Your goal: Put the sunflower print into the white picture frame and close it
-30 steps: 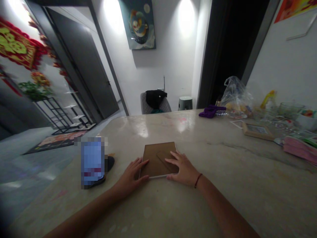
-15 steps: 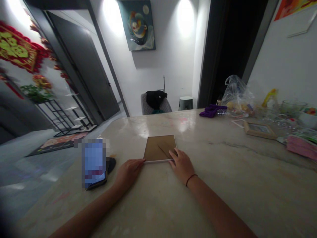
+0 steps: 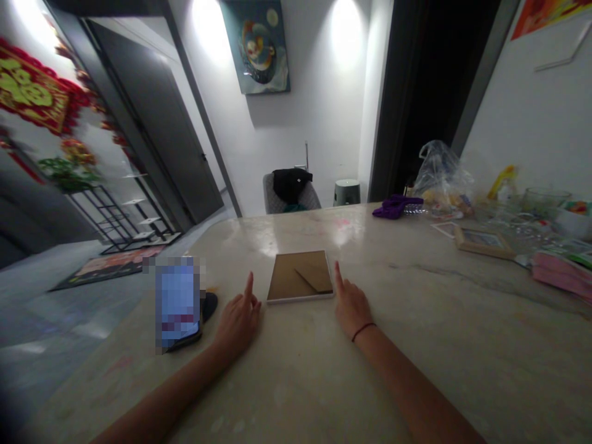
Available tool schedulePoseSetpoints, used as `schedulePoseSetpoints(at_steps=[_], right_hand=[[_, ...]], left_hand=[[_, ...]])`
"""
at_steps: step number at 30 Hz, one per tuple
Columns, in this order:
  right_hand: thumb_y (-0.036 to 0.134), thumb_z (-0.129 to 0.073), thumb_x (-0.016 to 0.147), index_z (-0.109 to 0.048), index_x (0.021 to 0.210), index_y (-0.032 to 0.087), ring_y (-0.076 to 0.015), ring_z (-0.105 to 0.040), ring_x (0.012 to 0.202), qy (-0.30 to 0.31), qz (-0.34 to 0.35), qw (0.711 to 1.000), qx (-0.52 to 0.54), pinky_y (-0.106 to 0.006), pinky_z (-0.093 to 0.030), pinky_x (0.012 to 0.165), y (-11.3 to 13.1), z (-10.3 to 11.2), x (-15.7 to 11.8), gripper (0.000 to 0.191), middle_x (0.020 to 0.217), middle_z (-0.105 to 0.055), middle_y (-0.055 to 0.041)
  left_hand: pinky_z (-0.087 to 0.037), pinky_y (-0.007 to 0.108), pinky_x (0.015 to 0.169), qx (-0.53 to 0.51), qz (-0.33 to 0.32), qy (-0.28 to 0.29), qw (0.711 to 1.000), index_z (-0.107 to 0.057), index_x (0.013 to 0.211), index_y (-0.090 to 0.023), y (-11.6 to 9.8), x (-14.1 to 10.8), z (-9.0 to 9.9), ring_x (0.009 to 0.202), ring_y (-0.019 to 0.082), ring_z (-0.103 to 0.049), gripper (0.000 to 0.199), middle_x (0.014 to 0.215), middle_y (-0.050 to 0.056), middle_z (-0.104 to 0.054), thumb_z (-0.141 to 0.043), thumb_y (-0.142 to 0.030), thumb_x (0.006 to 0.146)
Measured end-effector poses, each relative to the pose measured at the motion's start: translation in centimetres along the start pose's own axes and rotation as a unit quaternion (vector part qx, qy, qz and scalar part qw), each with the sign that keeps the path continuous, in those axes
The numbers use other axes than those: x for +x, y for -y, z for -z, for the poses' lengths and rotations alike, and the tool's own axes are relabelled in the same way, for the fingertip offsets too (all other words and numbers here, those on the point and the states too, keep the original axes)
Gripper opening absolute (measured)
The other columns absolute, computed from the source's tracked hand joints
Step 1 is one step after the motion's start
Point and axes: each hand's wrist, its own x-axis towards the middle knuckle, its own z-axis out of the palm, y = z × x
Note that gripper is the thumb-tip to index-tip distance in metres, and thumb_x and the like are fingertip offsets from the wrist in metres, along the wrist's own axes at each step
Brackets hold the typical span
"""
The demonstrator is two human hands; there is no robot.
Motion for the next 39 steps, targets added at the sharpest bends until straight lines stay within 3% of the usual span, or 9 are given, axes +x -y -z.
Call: schedulePoseSetpoints(at_steps=[2,6,10,17,23,27,31,34,39], right_hand=[[0.003,-0.03,0.074,-0.01,0.139,0.005,-0.0212,-0.055,0.067,-0.008,-0.042,0.999,0.006,-0.032,-0.042,0.06,0.2,0.0,0.1,0.068,0.079,-0.061,-0.012],[0.02,-0.034,0.083,-0.059,0.106,0.012,-0.0221,-0.056,0.071,-0.013,-0.082,0.996,0.016,-0.034,-0.042,0.065,0.4,-0.1,0.5,0.035,0.077,-0.062,-0.014],[0.03,-0.032,0.084,-0.065,0.069,0.018,-0.0214,-0.058,0.075,0.004,-0.11,0.978,0.176,-0.035,-0.044,0.073,0.3,-0.2,1.0,0.038,0.075,-0.063,-0.0104],[0.05,-0.055,0.071,-0.049,0.109,0.016,-0.0201,-0.062,0.081,-0.059,-0.151,0.81,0.563,-0.032,-0.05,0.07,2.7,1.3,0.7,0.051,0.087,-0.065,-0.0071],[0.049,-0.05,0.077,-0.051,0.074,0.02,-0.0166,-0.061,0.063,-0.04,-0.102,0.861,0.496,-0.026,-0.051,0.053,5.5,1.1,-0.4,0.029,0.07,-0.062,-0.0048],[0.041,-0.043,0.084,-0.056,0.09,0.019,-0.014,-0.057,0.059,-0.072,-0.029,0.913,0.4,-0.025,-0.05,0.053,5.0,1.5,-0.4,0.026,0.073,-0.059,-0.0039],[0.028,-0.037,0.088,-0.052,0.116,0.019,-0.0182,-0.057,0.078,-0.082,0.115,0.97,0.2,-0.031,-0.049,0.071,4.2,1.8,-0.5,0.033,0.086,-0.06,-0.0087],[0.021,-0.039,0.088,-0.052,0.119,0.021,-0.0197,-0.055,0.081,-0.052,0.181,0.98,0.066,-0.033,-0.047,0.073,4.3,1.6,-0.7,0.034,0.089,-0.06,-0.0099],[0.016,-0.041,0.087,-0.054,0.117,0.027,-0.0193,-0.055,0.079,-0.017,0.243,0.97,-0.015,-0.031,-0.046,0.066,5.1,0.8,-0.8,0.034,0.086,-0.06,-0.0082]], left_hand=[[-0.039,0.034,0.081,-0.01,-0.007,-0.008,1.0,-0.005,0.14,-0.008,0.0,0.0,0.1,0.079,0.02,-0.054,0.065,0.082,0.006,-0.062,-0.035,-0.031,0.087],[-0.038,0.037,0.083,0.007,-0.043,0.027,0.999,-0.043,0.128,-0.017,-0.1,0.2,0.1,0.085,0.023,-0.053,0.05,0.085,0.008,-0.06,-0.033,-0.043,0.087],[-0.039,0.037,0.081,0.003,-0.047,0.034,0.998,-0.055,0.117,-0.02,-0.2,0.2,0.1,0.084,0.023,-0.052,0.046,0.084,0.008,-0.059,-0.035,-0.046,0.086],[-0.041,0.036,0.077,-0.045,-0.111,0.073,0.99,-0.057,0.116,-0.024,-2.3,-1.0,0.5,0.08,0.02,-0.052,0.042,0.084,0.007,-0.059,-0.038,-0.046,0.085],[-0.041,0.035,0.076,-0.075,-0.119,0.088,0.986,-0.057,0.115,-0.03,-3.3,-1.5,0.5,0.08,0.019,-0.053,0.037,0.084,0.006,-0.058,-0.036,-0.04,0.087],[-0.042,0.037,0.082,-0.184,-0.026,0.059,0.981,-0.058,0.116,-0.021,-2.4,-1.0,0.3,0.088,0.021,-0.055,0.045,0.091,0.008,-0.063,-0.031,-0.044,0.087],[-0.042,0.038,0.088,-0.395,0.115,0.071,0.909,-0.061,0.109,-0.015,-1.2,-0.4,0.1,0.098,0.023,-0.059,0.065,0.106,0.008,-0.065,-0.013,-0.053,0.087],[-0.044,0.039,0.087,-0.491,0.154,0.087,0.853,-0.046,0.126,-0.011,-0.6,0.0,0.1,0.096,0.023,-0.061,0.071,0.1,0.008,-0.068,-0.009,-0.056,0.086],[-0.042,0.038,0.091,-0.483,0.174,0.038,0.857,-0.043,0.127,-0.011,-0.9,0.2,-0.1,0.103,0.023,-0.058,0.062,0.108,0.009,-0.065,-0.04,-0.052,0.081]])
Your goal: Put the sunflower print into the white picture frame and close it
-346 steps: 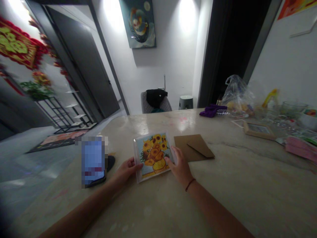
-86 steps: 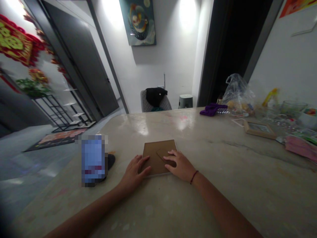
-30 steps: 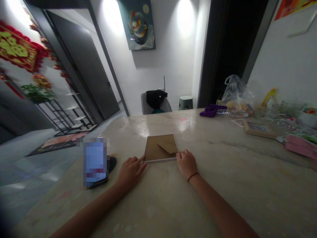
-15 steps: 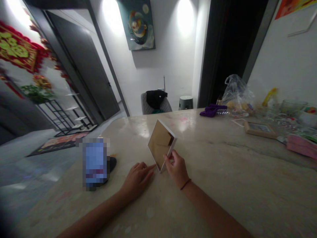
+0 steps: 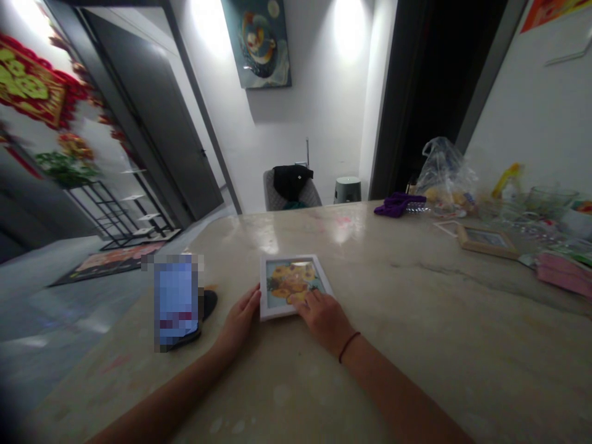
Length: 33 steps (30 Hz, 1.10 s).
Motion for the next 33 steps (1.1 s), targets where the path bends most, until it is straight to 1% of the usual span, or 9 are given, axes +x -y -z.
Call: schedulePoseSetpoints(at_steps=[4,7,11,15,19,25,29,31,33], right_hand=[[0.021,-0.049,0.084,-0.055,0.114,0.024,-0.0208,-0.055,0.081,0.02,-0.026,0.999,0.007,-0.031,-0.047,0.066,0.4,-0.4,0.3,0.032,0.088,-0.059,-0.009],[0.025,-0.057,0.079,-0.056,0.113,0.019,-0.0222,-0.055,0.086,0.036,-0.042,0.997,0.048,-0.035,-0.047,0.072,0.3,-0.2,0.3,0.034,0.093,-0.059,-0.0106],[0.026,-0.06,0.075,-0.057,0.111,0.019,-0.0221,-0.053,0.093,0.031,-0.067,0.991,0.111,-0.037,-0.044,0.082,-0.9,0.8,-0.3,0.037,0.1,-0.058,-0.0099],[0.03,-0.063,0.07,-0.057,0.111,0.017,-0.0234,-0.052,0.094,0.037,-0.154,0.981,0.113,-0.039,-0.042,0.085,-3.0,1.6,-1.4,0.044,0.101,-0.057,-0.0112],[0.025,-0.06,0.071,-0.058,0.107,0.015,-0.0216,-0.053,0.091,0.043,-0.187,0.971,0.14,-0.035,-0.043,0.083,-4.4,1.0,-1.7,0.037,0.095,-0.06,-0.0104],[0.02,-0.054,0.075,-0.058,0.105,0.017,-0.022,-0.054,0.09,0.005,-0.199,0.97,0.139,-0.035,-0.043,0.081,-4.4,-1.1,-0.8,0.031,0.094,-0.062,-0.01],[0.033,-0.054,0.076,-0.057,0.104,0.015,-0.0233,-0.055,0.089,-0.033,-0.216,0.964,0.155,-0.036,-0.042,0.079,-4.3,-0.5,-0.5,0.034,0.094,-0.063,-0.012],[0.048,-0.046,0.078,-0.061,0.088,0.016,-0.0205,-0.057,0.074,-0.069,-0.287,0.929,0.225,-0.033,-0.044,0.069,-4.6,0.3,-0.4,0.037,0.08,-0.064,-0.0093],[0.061,-0.026,0.081,-0.057,0.06,0.018,-0.016,-0.053,0.051,-0.067,-0.399,0.857,0.319,-0.029,-0.042,0.055,-5.2,0.9,-0.3,0.056,0.054,-0.057,-0.0042]], left_hand=[[-0.046,0.038,0.082,0.04,-0.027,0.018,0.999,-0.024,0.136,-0.011,0.5,-0.3,-0.6,0.089,0.022,-0.063,0.076,0.097,0.008,-0.068,-0.053,-0.046,0.075],[-0.044,0.039,0.087,0.175,-0.091,-0.003,0.98,-0.037,0.13,-0.013,0.8,-0.6,-0.9,0.098,0.024,-0.058,0.073,0.106,0.011,-0.063,-0.061,-0.044,0.069],[-0.038,0.039,0.092,0.373,-0.121,-0.049,0.919,-0.048,0.122,-0.011,0.7,-1.0,-1.0,0.104,0.027,-0.05,0.064,0.105,0.013,-0.059,-0.059,-0.045,0.069],[-0.039,0.038,0.089,0.458,-0.128,-0.037,0.879,-0.049,0.121,-0.013,0.2,-1.3,-0.7,0.1,0.026,-0.052,0.059,0.105,0.012,-0.059,-0.054,-0.048,0.074],[-0.04,0.036,0.085,0.495,-0.159,-0.004,0.854,-0.057,0.113,-0.017,-0.3,-1.0,0.1,0.091,0.023,-0.058,0.043,0.097,0.009,-0.065,-0.05,-0.043,0.08],[-0.042,0.032,0.08,0.509,-0.153,-0.011,0.847,-0.061,0.108,-0.019,-0.2,0.1,0.8,0.089,0.022,-0.06,0.034,0.096,0.009,-0.069,-0.049,-0.037,0.082],[-0.041,0.031,0.078,0.469,-0.161,-0.031,0.868,-0.063,0.103,-0.018,-0.4,0.2,0.9,0.089,0.023,-0.06,0.034,0.096,0.008,-0.068,-0.047,-0.039,0.081],[-0.042,0.029,0.068,0.435,-0.114,-0.052,0.891,-0.067,0.085,-0.016,-0.5,0.3,1.2,0.076,0.021,-0.061,0.041,0.08,0.007,-0.069,-0.039,-0.047,0.083],[-0.038,0.027,0.055,0.407,-0.038,-0.067,0.91,-0.066,0.069,-0.015,-0.5,0.7,1.6,0.055,0.019,-0.057,0.057,0.055,0.004,-0.061,-0.025,-0.05,0.085]])
